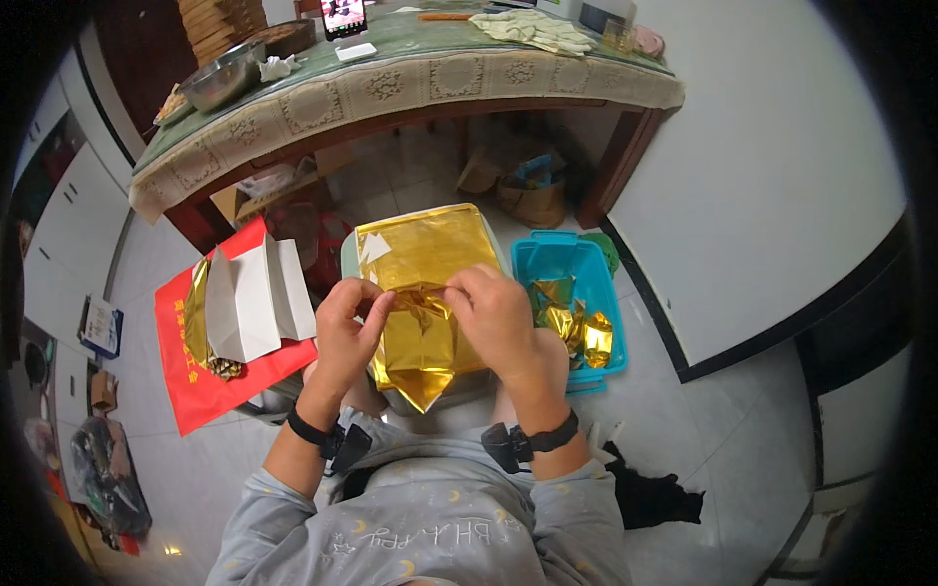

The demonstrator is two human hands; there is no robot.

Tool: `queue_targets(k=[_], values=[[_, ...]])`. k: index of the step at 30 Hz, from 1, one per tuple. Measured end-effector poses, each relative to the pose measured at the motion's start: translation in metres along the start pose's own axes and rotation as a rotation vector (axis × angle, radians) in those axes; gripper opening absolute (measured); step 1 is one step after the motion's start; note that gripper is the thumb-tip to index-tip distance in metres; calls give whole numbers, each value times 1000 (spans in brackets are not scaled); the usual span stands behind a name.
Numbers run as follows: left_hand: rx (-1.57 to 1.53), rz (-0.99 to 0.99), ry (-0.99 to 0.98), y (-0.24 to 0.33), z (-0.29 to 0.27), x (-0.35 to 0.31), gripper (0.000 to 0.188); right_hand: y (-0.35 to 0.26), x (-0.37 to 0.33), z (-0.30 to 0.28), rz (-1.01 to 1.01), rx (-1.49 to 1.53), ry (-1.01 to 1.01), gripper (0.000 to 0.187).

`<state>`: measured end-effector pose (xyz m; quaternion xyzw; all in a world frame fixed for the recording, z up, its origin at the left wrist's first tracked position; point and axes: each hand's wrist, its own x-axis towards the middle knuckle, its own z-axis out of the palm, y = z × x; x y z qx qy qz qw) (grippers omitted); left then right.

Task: The person folds sheets of gold-colored paper into small packets by hand, then places them into a red paper bag. Another person assists by folding similar packets and placing them into the same bag.

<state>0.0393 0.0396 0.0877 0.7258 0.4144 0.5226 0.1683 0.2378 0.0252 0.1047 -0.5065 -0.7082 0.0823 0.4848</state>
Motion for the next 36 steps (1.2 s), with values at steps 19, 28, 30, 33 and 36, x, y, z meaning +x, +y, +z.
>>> queue_targets(k=[19,28,30,33,36], values=[[-811,-534,-62,-22,-3,2,23,18,11,-18,-89,336,-86,11],[-1108,-851,-295,-8,6,-9,16,56,-19,6,165,822,71,8],[-1119,-849,-305,-8,8,-11,15,57,-22,6,172,845,75,8],[-1101,-869,-289,-11,15,-15,14,56,-22,9,169,859,88,8],[-1037,-822,-260,-8,18,-17,14,58,-22,8,172,798,63,9]])
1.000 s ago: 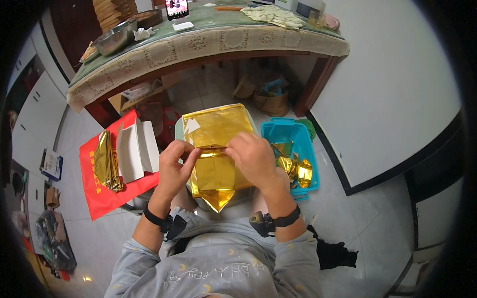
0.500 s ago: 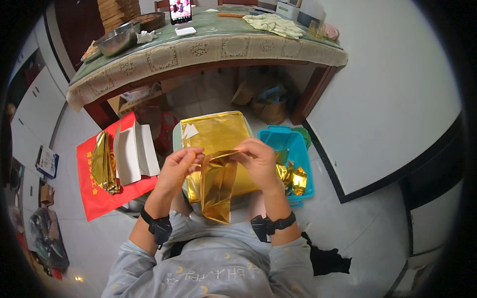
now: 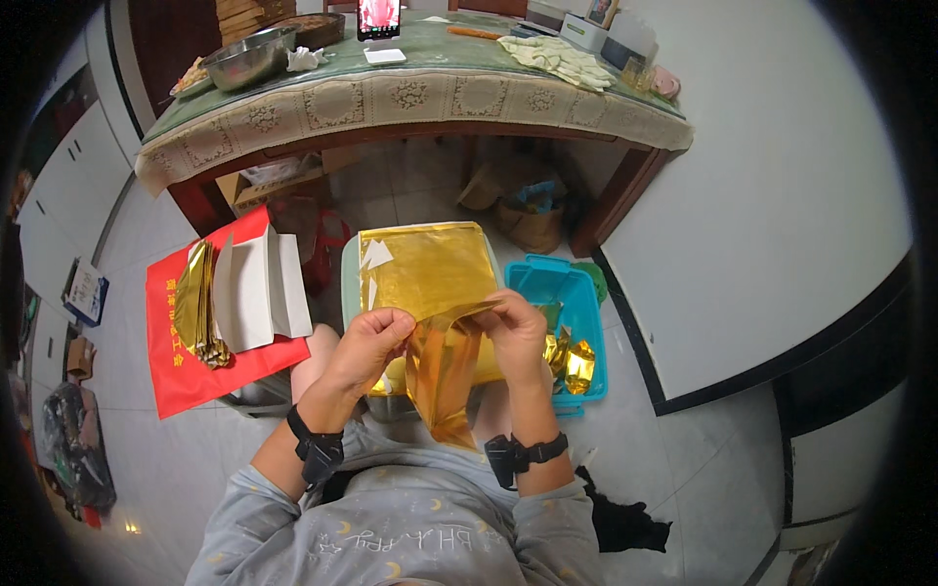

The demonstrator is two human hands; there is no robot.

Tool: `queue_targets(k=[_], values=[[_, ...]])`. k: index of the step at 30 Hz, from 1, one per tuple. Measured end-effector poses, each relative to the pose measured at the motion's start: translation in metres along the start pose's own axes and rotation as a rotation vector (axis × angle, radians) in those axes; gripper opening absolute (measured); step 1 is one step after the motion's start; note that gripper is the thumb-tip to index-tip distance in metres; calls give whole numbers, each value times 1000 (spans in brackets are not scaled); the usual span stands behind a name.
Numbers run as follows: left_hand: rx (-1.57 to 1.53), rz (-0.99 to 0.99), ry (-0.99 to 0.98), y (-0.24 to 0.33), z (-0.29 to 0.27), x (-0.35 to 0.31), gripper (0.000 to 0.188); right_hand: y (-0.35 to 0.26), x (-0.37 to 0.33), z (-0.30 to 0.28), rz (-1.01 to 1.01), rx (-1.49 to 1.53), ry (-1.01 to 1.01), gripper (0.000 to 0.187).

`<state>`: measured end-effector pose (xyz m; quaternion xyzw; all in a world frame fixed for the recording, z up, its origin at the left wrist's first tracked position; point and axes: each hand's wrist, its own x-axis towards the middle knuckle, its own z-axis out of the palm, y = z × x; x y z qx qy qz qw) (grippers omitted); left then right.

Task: The person folds sheets of gold-colored paper into small packets by hand, then places them into a red paper bag. Another person assists by folding similar packets and placing them into the same bag.

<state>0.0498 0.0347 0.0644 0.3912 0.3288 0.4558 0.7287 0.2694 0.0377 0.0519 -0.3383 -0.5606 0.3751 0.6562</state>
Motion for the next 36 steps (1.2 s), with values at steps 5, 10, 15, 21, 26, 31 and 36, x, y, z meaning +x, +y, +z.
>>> queue_targets(k=[5,10,15,21,26,31,36], values=[[94,91,-38,-2,-4,3,16,-16,2,3,-98,-138,-18,10],[24,67,28,-7,-9,5,16,-33,7,7,-66,-222,-115,11],[-207,32,31,-24,-29,14,17,-52,15,19,16,-312,-75,24],[-363,109,63,-24,-41,23,21,-50,-3,3,508,-292,-274,34],[-413,182,-28,-17,-42,20,21,-26,-25,-1,672,-118,-329,33],[-439,177,-5,-19,-45,24,22,-33,-21,1,831,-86,-586,21],[-364,189,68,-20,-49,25,21,-25,-29,10,832,21,-628,22]])
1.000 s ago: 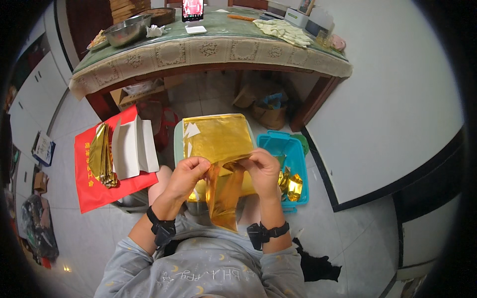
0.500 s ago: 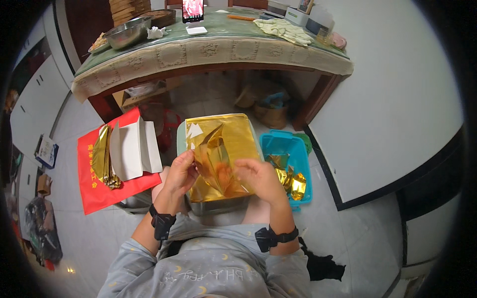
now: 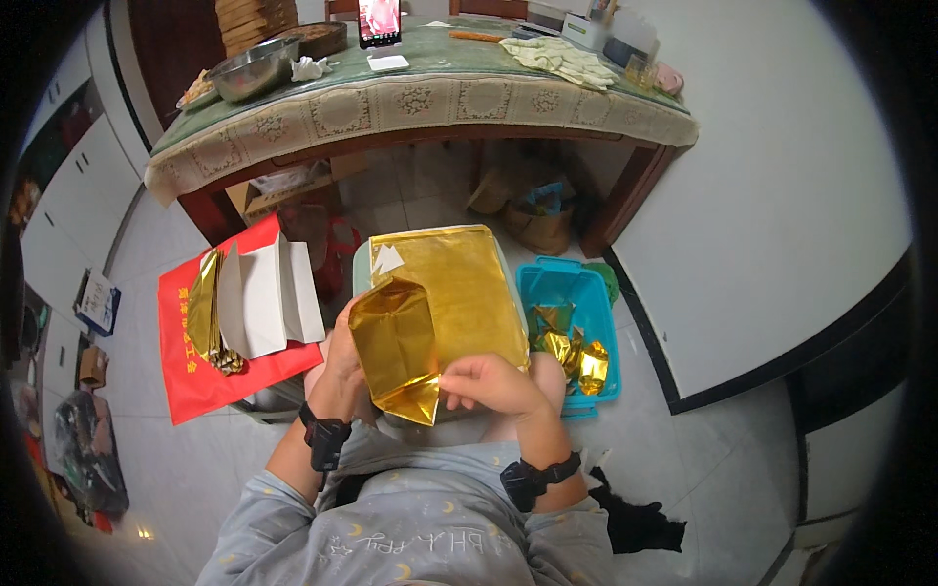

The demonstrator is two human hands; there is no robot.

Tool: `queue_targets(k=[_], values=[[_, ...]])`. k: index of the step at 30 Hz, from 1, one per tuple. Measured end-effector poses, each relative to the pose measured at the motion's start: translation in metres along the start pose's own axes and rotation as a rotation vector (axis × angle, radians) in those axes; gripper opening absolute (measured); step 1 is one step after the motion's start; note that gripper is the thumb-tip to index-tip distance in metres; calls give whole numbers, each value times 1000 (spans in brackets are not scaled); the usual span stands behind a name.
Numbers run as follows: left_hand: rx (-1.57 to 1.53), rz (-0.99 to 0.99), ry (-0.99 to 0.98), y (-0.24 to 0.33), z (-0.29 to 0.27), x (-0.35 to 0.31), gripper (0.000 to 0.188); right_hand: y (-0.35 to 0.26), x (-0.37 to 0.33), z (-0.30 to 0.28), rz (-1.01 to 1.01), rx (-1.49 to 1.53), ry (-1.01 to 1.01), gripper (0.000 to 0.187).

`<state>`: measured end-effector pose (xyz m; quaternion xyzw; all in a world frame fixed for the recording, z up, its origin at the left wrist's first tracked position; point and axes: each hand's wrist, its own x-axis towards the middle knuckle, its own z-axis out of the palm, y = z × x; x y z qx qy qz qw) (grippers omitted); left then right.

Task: The person folds sheets of gold-colored paper into small packets by hand, then places them into a red paper bag. Another person assists by folding similar packets and placing them into the same bag.

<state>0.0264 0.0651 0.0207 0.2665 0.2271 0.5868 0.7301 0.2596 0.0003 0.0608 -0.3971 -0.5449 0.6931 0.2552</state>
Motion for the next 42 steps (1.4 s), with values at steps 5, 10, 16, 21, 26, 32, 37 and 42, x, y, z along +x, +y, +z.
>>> queue_targets(k=[5,10,16,21,26,32,37,42], values=[[90,165,153,-10,-11,3,18,8,13,3,-24,-83,49,23],[51,224,167,-11,-8,1,18,21,22,7,-46,-59,180,22],[226,152,214,-7,-12,-8,19,27,31,5,-213,-22,550,16],[727,60,15,-3,9,-36,13,9,35,4,-350,-188,805,16],[768,93,34,-4,18,-36,15,6,38,10,-385,-180,849,16],[763,152,44,-11,18,-35,18,9,40,12,-456,-166,842,15],[774,74,74,-14,19,-35,19,7,38,15,-411,-84,825,15],[766,94,71,-13,20,-36,19,12,39,11,-368,-158,805,16]])
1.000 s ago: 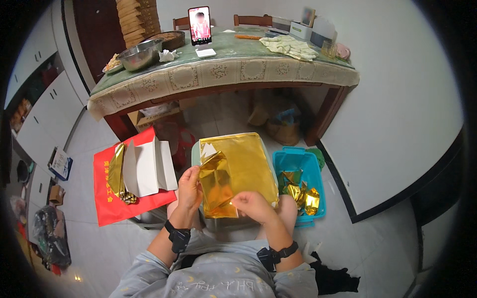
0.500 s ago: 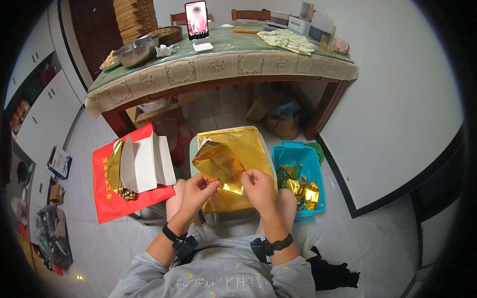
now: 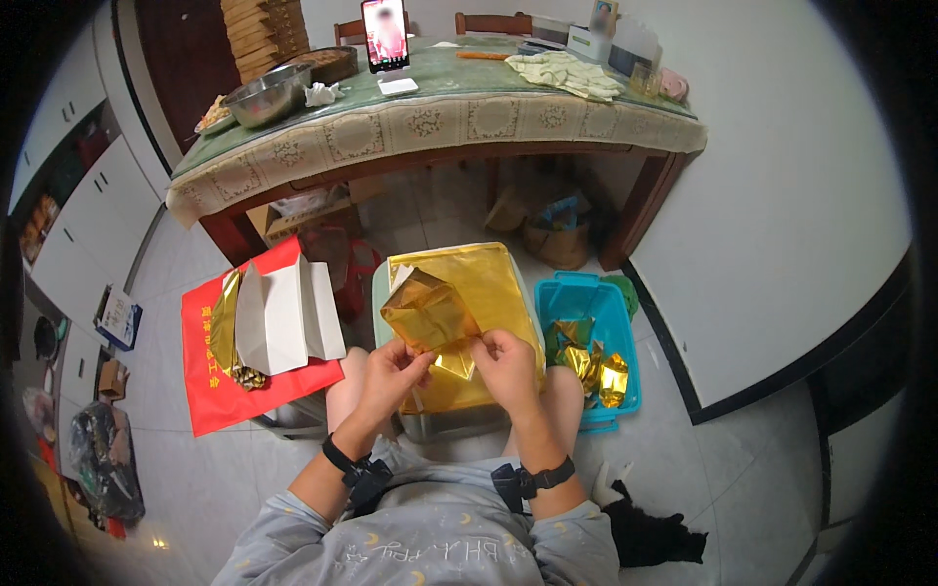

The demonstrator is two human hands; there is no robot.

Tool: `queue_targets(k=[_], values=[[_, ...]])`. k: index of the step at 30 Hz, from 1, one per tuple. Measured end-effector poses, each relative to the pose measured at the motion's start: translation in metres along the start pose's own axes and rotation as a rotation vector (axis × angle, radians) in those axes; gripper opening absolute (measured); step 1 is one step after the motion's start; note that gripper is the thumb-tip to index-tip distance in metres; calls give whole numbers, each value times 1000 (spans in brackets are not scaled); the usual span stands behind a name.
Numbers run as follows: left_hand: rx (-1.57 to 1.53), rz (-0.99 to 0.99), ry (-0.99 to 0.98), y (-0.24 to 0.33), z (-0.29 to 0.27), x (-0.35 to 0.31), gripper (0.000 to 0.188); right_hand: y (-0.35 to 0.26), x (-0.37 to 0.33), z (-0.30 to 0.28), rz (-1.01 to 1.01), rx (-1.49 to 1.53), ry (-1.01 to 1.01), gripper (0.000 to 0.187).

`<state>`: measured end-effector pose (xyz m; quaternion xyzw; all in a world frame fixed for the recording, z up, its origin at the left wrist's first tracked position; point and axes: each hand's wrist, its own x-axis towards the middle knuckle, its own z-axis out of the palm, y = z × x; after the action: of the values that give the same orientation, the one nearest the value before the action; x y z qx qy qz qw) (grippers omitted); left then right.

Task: The person folds sheets of gold-colored paper into small packets by hand, then places them into a red paper bag. Another person assists by folding similar packets and placing them into the same bag.

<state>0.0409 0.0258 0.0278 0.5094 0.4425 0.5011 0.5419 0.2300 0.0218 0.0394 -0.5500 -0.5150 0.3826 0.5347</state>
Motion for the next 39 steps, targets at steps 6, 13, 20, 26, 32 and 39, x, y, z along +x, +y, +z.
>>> queue_targets(k=[6,13,20,26,32,39], values=[[36,-42,-25,-2,-7,2,19,7,2,-7,10,-119,-48,17],[47,106,-173,-4,-32,1,8,-21,-5,-15,-376,-197,19,7],[-244,-195,-155,-9,-61,10,26,-43,-6,-37,-819,-588,-162,16],[-145,-303,-270,23,-44,17,23,-59,-11,-34,-836,-738,-292,17],[-95,-302,-230,23,-40,15,18,-61,-9,-32,-873,-789,-315,16],[-51,-238,-241,21,-43,13,19,-60,-7,-28,-914,-788,-293,13]])
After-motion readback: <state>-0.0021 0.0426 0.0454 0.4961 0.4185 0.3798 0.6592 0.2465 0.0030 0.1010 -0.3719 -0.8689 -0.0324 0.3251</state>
